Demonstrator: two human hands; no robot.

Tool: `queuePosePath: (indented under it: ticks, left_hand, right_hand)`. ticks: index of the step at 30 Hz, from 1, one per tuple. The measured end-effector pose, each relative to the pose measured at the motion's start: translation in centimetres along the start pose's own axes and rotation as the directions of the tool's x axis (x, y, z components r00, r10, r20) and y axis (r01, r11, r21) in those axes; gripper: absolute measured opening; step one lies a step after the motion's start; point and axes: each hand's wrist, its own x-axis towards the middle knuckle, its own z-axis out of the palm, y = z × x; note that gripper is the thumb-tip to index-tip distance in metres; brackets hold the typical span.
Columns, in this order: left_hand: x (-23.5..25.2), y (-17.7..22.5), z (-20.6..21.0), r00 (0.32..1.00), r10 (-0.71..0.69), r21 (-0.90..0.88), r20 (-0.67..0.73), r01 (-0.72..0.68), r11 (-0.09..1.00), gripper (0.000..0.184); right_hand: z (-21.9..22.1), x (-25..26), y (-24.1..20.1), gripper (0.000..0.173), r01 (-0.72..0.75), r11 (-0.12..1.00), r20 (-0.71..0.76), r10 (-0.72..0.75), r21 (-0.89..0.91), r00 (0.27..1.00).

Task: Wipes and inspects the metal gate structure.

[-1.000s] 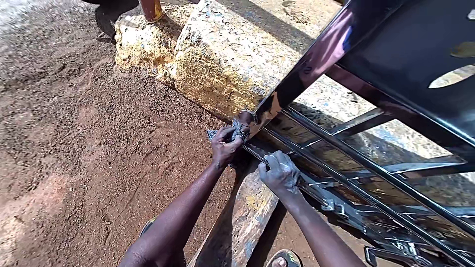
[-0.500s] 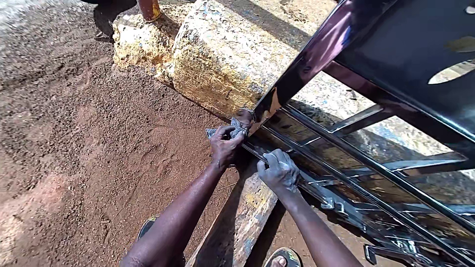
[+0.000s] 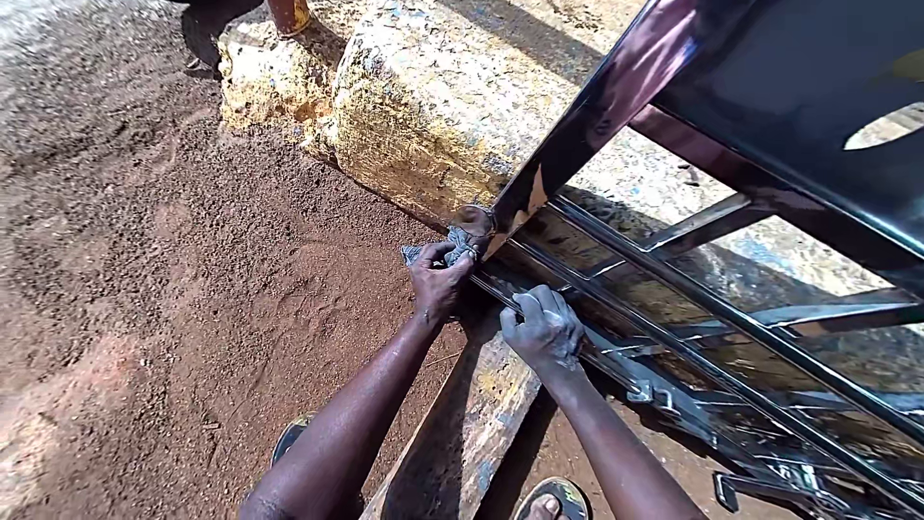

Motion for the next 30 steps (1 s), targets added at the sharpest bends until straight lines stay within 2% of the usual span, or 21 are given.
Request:
queuePosePath:
  ticks: [8, 12, 19, 22, 27, 30]
  left_hand:
    - [0.1, 0.8, -0.1, 0.998, -0.06, 0.002, 0.005, 0.06, 0.998, 0.023]
    - [-0.1, 0.3, -0.5, 0.997, -0.075, -0.028, 0.012, 0.075, 0.997, 0.017]
    - [0.1, 0.9, -0.2, 0.999, -0.041, 0.086, 0.013, 0.039, 0.996, 0.026]
    - [0.2, 0.5, -0.6, 1.0, 0.012, 0.096, 0.01, -0.013, 0.995, 0.02]
    - [0.2, 0.4, -0.7, 1.0, 0.008, 0.095, 0.016, -0.009, 0.995, 0.014]
    - [0.2, 0.7, -0.6, 1.0, 0.023, 0.125, 0.016, -0.025, 0.992, 0.022]
  right_hand:
    - [0.1, 0.1, 0.1, 0.023, 0.007, 1.0, 0.005, -0.007, 0.028, 1.0]
    - [0.1, 0.0, 0.1, 0.024, 0.005, 1.0, 0.001, -0.005, 0.026, 1.0]
    - [0.1, 0.0, 0.2, 0.023, 0.011, 1.0, -0.013, -0.011, 0.008, 1.0]
    - [0.1, 0.0, -0.1, 0.024, 0.004, 1.0, -0.01, -0.004, 0.007, 1.0]
    - [0.1, 0.1, 0.0, 0.023, 0.002, 1.0, -0.006, -0.002, 0.0, 1.0]
    - [0.1, 0.0, 0.0, 0.024, -0.004, 1.0, -0.005, 0.004, -0.005, 1.0]
